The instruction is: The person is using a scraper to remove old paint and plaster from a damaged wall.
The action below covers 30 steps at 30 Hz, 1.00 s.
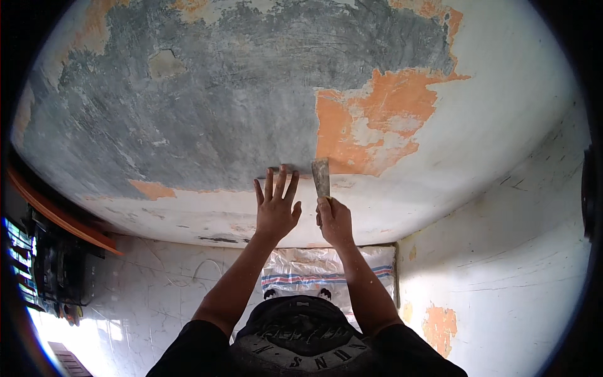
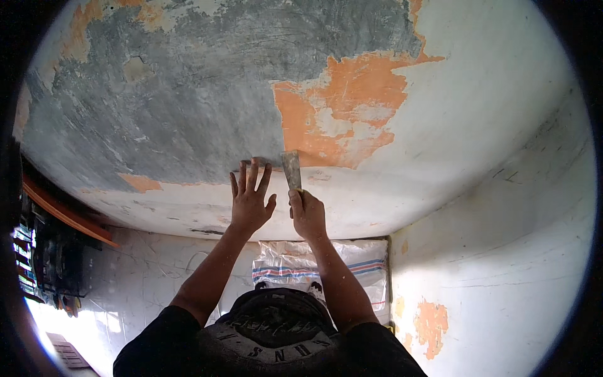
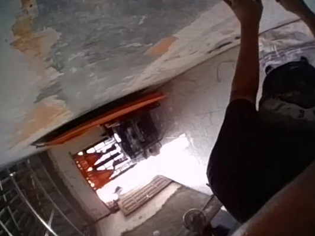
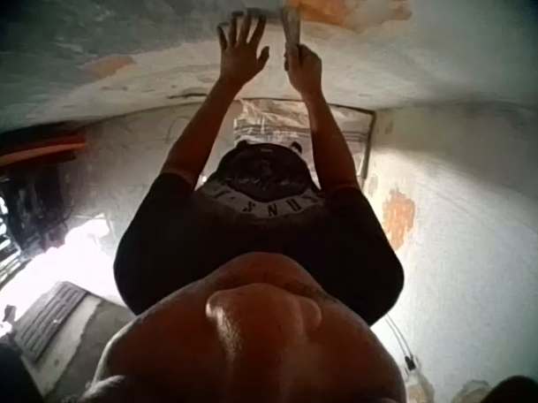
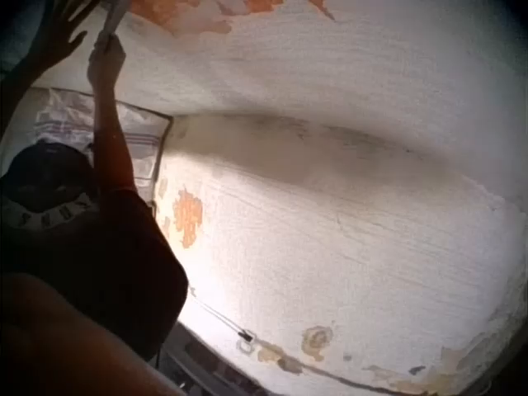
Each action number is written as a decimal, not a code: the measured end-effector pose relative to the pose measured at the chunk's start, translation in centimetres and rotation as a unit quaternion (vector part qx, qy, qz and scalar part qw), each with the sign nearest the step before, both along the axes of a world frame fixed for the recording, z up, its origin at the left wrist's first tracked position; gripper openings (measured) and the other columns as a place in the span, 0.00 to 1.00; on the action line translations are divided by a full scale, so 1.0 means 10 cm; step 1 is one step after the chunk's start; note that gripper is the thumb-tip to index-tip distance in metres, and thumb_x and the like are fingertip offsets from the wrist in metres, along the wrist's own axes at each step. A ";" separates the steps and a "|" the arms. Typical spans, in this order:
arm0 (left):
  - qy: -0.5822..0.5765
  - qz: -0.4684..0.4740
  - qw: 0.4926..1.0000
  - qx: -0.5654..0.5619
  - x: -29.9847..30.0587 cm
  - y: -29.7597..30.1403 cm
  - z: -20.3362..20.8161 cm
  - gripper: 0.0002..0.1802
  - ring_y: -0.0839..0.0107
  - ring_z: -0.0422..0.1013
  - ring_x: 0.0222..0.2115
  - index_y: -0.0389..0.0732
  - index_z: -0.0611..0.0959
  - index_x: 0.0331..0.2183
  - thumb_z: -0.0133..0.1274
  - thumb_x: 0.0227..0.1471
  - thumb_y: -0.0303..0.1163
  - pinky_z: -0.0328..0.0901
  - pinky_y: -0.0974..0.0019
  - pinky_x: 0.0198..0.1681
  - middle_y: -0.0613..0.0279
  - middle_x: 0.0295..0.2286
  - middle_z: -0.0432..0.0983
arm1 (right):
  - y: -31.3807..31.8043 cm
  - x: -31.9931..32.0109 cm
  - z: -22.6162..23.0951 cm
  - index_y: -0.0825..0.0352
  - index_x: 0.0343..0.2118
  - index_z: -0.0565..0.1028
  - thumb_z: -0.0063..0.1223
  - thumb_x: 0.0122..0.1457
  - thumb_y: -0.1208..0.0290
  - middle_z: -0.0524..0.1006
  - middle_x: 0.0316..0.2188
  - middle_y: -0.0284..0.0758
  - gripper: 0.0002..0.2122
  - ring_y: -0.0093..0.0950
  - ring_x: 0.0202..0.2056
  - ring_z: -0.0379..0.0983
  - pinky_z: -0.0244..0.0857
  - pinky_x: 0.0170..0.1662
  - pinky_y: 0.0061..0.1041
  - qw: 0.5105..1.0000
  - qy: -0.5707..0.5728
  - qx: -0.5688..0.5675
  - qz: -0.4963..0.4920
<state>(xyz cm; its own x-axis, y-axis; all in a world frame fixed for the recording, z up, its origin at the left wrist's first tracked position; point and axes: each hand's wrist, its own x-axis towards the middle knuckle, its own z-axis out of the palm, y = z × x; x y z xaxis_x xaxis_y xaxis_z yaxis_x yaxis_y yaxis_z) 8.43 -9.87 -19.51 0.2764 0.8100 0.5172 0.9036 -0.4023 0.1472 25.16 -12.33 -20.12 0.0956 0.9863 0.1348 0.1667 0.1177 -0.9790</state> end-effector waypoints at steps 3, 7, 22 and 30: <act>-0.006 0.004 1.000 0.000 0.00 0.03 -0.03 0.42 0.45 0.38 0.67 0.49 0.61 0.64 0.55 0.49 0.41 0.38 0.31 0.64 0.54 0.66 0.43 | 0.04 0.06 0.24 0.70 0.24 0.72 0.46 0.66 0.61 0.69 0.13 0.30 0.18 0.19 0.15 0.66 0.59 0.20 0.23 0.998 0.036 -0.004 0.047; -0.006 0.005 1.000 -0.003 0.01 0.03 -0.05 0.41 0.45 0.38 0.67 0.49 0.61 0.64 0.55 0.50 0.41 0.38 0.31 0.64 0.53 0.66 0.43 | -0.13 0.08 -0.14 0.66 0.24 0.70 0.42 0.68 0.59 0.66 0.13 0.27 0.18 0.17 0.15 0.64 0.58 0.19 0.20 0.993 0.058 -0.082 0.053; -0.017 -0.003 1.000 0.002 0.03 0.02 -0.02 0.41 0.44 0.38 0.67 0.48 0.61 0.64 0.54 0.50 0.40 0.38 0.31 0.64 0.53 0.67 0.42 | 0.02 0.04 0.19 0.68 0.26 0.71 0.44 0.68 0.61 0.67 0.14 0.27 0.17 0.17 0.16 0.65 0.59 0.21 0.20 1.000 0.002 0.017 -0.010; 0.000 0.001 1.000 -0.015 0.01 -0.02 0.01 0.41 0.45 0.37 0.67 0.48 0.61 0.64 0.54 0.50 0.41 0.37 0.31 0.65 0.54 0.67 0.41 | -0.21 -0.07 -0.35 0.66 0.24 0.69 0.43 0.68 0.58 0.65 0.12 0.26 0.18 0.17 0.13 0.62 0.57 0.17 0.20 0.986 0.120 -0.112 0.013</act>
<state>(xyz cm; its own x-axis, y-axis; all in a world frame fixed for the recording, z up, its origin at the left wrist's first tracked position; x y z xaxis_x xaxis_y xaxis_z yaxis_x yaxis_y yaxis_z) 8.50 -10.09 -19.39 0.2756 0.8257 0.4922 0.9042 -0.3965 0.1590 24.43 -14.43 -23.59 0.0719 0.9912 -0.1110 -0.0737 -0.1057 -0.9917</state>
